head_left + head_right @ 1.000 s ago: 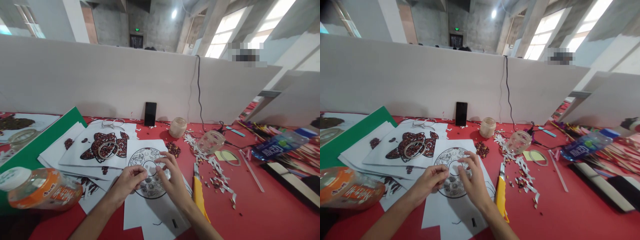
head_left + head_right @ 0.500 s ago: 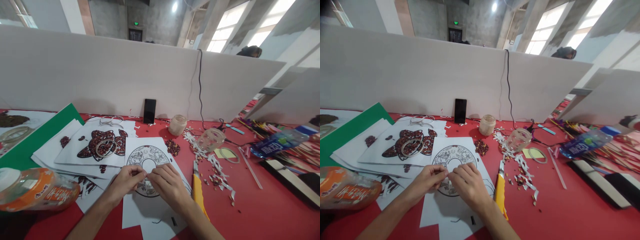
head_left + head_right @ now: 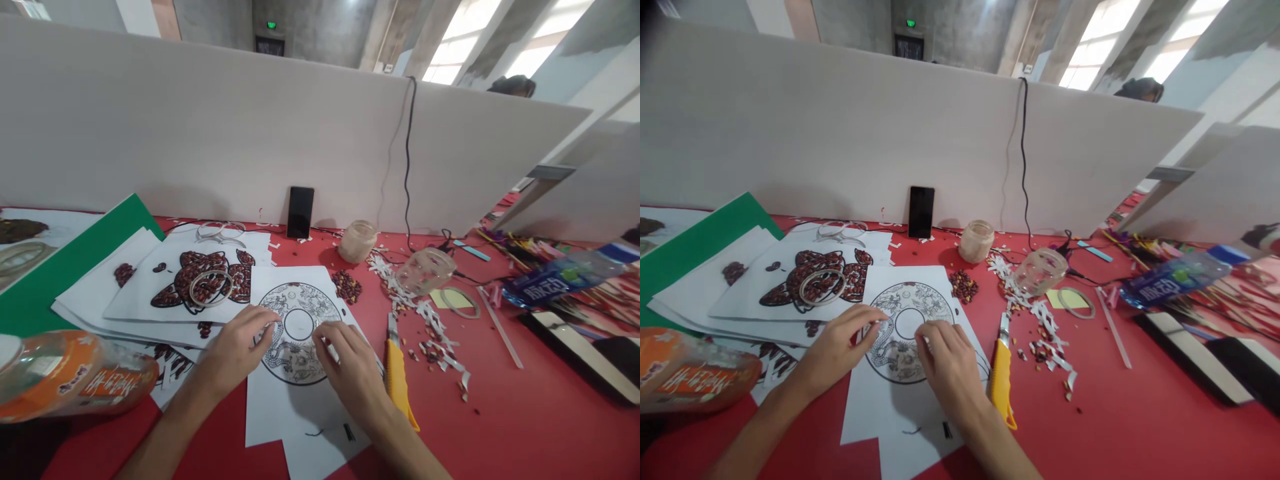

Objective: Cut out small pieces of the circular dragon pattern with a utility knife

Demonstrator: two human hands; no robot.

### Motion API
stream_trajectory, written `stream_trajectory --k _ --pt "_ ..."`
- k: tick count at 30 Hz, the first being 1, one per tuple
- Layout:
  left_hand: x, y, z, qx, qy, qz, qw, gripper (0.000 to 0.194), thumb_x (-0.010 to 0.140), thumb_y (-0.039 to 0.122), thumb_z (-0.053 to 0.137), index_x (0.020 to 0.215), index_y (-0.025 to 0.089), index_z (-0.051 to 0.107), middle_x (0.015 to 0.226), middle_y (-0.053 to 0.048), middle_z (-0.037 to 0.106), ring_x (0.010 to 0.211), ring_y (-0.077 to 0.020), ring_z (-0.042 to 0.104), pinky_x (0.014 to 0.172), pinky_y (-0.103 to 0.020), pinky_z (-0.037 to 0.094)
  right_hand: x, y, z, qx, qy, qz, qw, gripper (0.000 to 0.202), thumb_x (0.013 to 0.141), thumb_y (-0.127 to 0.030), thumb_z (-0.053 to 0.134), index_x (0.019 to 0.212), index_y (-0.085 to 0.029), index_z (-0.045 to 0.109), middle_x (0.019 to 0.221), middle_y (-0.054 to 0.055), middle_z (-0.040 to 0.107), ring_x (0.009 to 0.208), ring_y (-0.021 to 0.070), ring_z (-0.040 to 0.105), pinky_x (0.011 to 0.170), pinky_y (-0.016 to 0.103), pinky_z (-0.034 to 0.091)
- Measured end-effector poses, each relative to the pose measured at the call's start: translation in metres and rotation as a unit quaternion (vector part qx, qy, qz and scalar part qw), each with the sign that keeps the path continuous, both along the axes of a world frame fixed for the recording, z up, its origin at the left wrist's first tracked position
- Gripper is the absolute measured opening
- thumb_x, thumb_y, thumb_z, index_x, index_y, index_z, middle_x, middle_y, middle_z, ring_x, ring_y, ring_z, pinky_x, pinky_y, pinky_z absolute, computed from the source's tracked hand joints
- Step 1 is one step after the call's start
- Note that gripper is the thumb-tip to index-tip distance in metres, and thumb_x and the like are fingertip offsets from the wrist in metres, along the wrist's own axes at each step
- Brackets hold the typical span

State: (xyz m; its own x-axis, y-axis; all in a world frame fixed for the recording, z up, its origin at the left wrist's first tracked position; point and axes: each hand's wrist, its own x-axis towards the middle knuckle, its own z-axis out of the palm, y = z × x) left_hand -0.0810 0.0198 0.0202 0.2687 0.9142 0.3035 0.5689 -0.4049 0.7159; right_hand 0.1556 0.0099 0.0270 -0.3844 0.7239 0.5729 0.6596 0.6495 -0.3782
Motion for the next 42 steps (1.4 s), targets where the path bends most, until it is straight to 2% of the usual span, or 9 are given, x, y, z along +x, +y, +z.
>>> stream_trajectory --k 2,4,10,16,23,27,42 --pt "0.004 -0.002 -0.006 0.014 0.020 -0.041 0.999 0.024 0.104 0.023 0.044 0.115 0.024 0.065 0.114 -0.005 0.068 0.110 -0.0196 0.062 0.097 -0.036 0.050 0.000 -0.007 0.000 0.047 -0.061 0.010 0.997 0.011 0.101 -0.010 0.054 0.101 -0.019 0.058 0.091 0.004 0.069 0.081 0.0173 0.062 0.077 0.032 0.043" --pt "0.007 -0.003 -0.011 0.020 0.028 -0.059 0.998 0.023 0.104 0.020 0.044 0.114 0.023 0.065 0.111 -0.005 0.068 0.108 -0.0191 0.063 0.096 -0.036 0.051 -0.002 -0.014 0.000 0.079 -0.108 0.022 0.991 0.011 0.101 -0.008 0.053 0.101 -0.017 0.059 0.088 0.004 0.068 0.078 0.0175 0.061 0.078 0.033 0.041" --pt "0.006 -0.003 -0.014 0.019 0.053 -0.064 0.996 0.022 0.105 0.018 0.045 0.114 0.023 0.064 0.108 -0.004 0.067 0.103 -0.0185 0.063 0.093 -0.036 0.053 -0.012 -0.021 -0.002 0.113 -0.188 0.061 0.974 0.019 0.100 -0.004 0.046 0.097 -0.012 0.063 0.082 0.006 0.066 0.074 0.0188 0.056 0.075 0.036 0.039" --pt "0.004 0.001 -0.019 0.039 0.086 -0.097 0.991 0.024 0.104 0.013 0.045 0.116 0.020 0.064 0.113 -0.006 0.067 0.107 -0.0203 0.060 0.096 -0.039 0.053 -0.019 -0.024 -0.005 0.112 -0.192 0.065 0.973 0.025 0.101 -0.003 0.043 0.093 -0.012 0.065 0.080 0.005 0.064 0.072 0.0183 0.052 0.074 0.036 0.038" --pt "0.004 0.000 -0.009 0.047 0.146 -0.130 0.980 0.039 0.097 0.003 0.041 0.125 0.020 0.062 0.115 -0.008 0.062 0.108 -0.0234 0.057 0.095 -0.043 0.054 -0.021 -0.026 -0.008 0.102 -0.192 0.065 0.974 0.026 0.098 -0.001 0.044 0.089 -0.013 0.064 0.079 0.005 0.062 0.070 0.0183 0.048 0.072 0.036 0.037" --pt "0.003 -0.001 -0.006 0.069 0.177 -0.144 0.971 0.043 0.091 -0.002 0.043 0.121 0.019 0.065 0.118 -0.010 0.062 0.110 -0.0254 0.055 0.095 -0.045 0.054 -0.021 -0.027 -0.008 0.098 -0.195 0.065 0.974 0.024 0.097 -0.001 0.045 0.089 -0.013 0.065 0.079 0.005 0.061 0.070 0.0186 0.049 0.071 0.037 0.037" --pt "0.002 -0.004 -0.009 0.087 0.222 -0.141 0.961 0.042 0.093 0.001 0.048 0.123 0.024 0.066 0.124 -0.010 0.061 0.115 -0.0275 0.053 0.095 -0.045 0.053 -0.020 -0.027 -0.007 0.084 -0.210 0.066 0.972 0.027 0.100 -0.004 0.043 0.089 -0.015 0.064 0.078 0.004 0.062 0.070 0.0180 0.050 0.070 0.037 0.040"
